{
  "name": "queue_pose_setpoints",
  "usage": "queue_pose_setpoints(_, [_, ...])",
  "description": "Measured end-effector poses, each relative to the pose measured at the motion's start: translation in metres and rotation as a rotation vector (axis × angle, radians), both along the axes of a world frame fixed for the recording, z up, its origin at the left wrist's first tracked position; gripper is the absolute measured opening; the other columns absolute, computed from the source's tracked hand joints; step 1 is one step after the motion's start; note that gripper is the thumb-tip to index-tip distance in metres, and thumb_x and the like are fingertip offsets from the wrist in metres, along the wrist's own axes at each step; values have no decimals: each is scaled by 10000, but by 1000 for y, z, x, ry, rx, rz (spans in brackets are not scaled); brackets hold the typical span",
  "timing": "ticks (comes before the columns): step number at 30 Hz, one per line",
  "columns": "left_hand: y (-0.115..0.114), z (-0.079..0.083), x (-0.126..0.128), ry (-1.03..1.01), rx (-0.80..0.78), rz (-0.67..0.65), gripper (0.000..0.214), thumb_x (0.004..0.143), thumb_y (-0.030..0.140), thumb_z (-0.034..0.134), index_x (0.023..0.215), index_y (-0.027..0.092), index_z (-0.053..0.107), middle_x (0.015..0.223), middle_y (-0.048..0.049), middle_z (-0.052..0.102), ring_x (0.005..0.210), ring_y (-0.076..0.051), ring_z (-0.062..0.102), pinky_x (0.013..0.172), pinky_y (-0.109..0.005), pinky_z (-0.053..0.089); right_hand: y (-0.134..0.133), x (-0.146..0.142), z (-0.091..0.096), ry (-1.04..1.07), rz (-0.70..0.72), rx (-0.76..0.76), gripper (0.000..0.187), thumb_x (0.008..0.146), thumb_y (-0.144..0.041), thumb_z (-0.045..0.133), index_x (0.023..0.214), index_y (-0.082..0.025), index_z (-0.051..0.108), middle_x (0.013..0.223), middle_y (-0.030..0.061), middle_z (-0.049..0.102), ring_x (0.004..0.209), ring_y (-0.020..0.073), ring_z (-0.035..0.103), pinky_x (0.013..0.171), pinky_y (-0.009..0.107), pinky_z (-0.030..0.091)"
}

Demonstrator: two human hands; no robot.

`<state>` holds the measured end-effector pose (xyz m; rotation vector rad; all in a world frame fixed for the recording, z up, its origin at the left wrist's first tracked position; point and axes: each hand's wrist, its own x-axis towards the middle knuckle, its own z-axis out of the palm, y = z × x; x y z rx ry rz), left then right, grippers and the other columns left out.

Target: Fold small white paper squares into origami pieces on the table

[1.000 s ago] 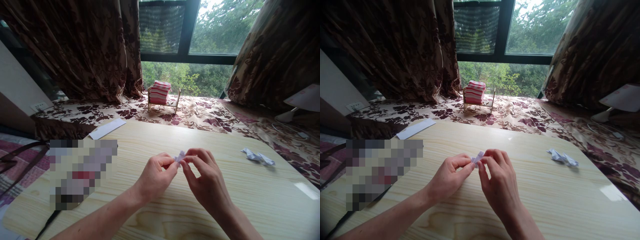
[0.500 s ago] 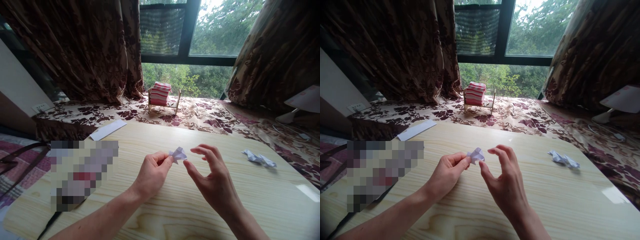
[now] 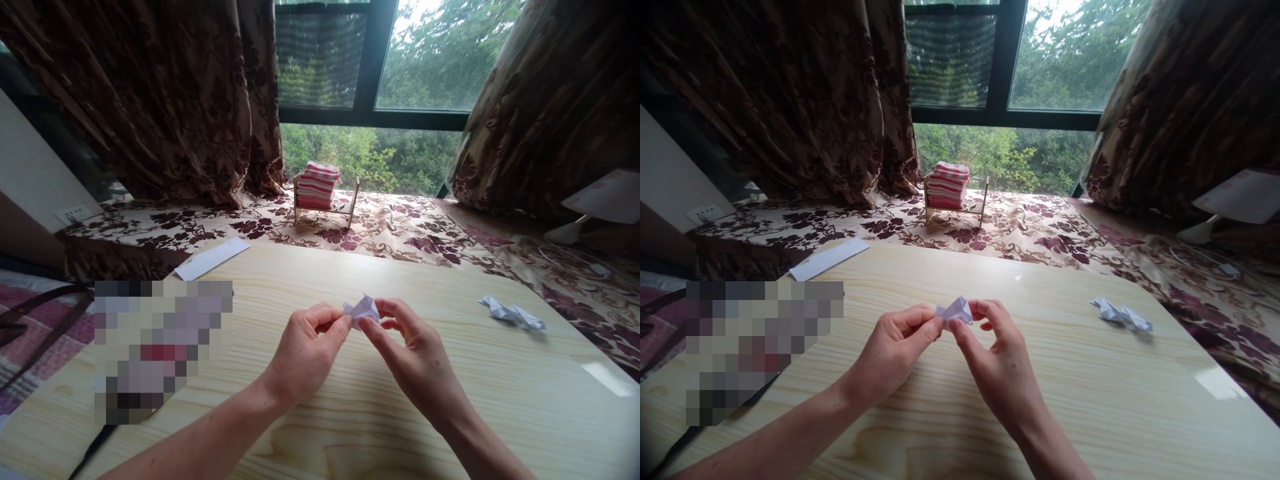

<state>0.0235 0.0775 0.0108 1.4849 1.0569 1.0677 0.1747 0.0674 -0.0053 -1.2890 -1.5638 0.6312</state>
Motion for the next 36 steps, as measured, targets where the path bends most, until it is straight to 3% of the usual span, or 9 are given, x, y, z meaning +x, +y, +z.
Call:
queue_pose_setpoints(7, [0, 0, 1, -83, -117, -55, 204, 777, 283, 595, 663, 129, 663, 586, 7, 522, 623, -124, 467, 581, -228, 361, -1, 1, -1, 175, 111, -154, 208, 828, -387, 588, 810, -185, 632, 758, 27, 634, 775, 194, 596, 748, 338, 454])
queue_pose_setpoints(13, [0, 5, 2, -151, -174, -58, 263, 732, 278, 614, 514, 140, 564, 539, 27, 493, 560, -92, 394, 561, -220, 340, 0, 1, 0, 309, 154, -249, 266, 804, -427, 622, 872, -172, 651, 833, 57, 687, 795, 201, 624, 765, 326, 480])
queue_pose_setpoints(24, [3, 1, 0, -64, -199, -72, 245, 726, 282, 588, 537, 151, 503, 526, 47, 378, 535, -84, 304, 501, -233, 244, -2, 5, 2, 160, 141, -256, 337, 839, -460, 556, 681, -164, 587, 643, -1, 528, 636, 139, 476, 610, 264, 392])
queue_pose_setpoints(31, [3, 1, -1, -32, -203, -81, 225, 703, 288, 581, 542, 148, 509, 540, 35, 405, 555, -95, 327, 515, -234, 258, -3, 3, 2, 160, 146, -255, 356, 839, -463, 538, 626, -178, 528, 579, -29, 468, 563, 116, 436, 533, 247, 362])
queue_pose_setpoints(33, [4, 0, -1, 11, -219, -44, 247, 697, 285, 577, 512, 156, 477, 514, 45, 370, 532, -89, 300, 498, -232, 237, -2, 6, 5, 133, 170, -296, 350, 833, -467, 543, 637, -177, 547, 587, -25, 508, 561, 118, 474, 525, 242, 380])
queue_pose_setpoints(36, [5, -2, -2, 87, -179, -4, 263, 707, 284, 566, 505, 166, 447, 509, 50, 360, 517, -86, 301, 484, -230, 237, 0, 11, 10, 85, 197, -299, 263, 811, -438, 591, 821, -178, 636, 794, 24, 648, 728, 169, 598, 651, 277, 462])
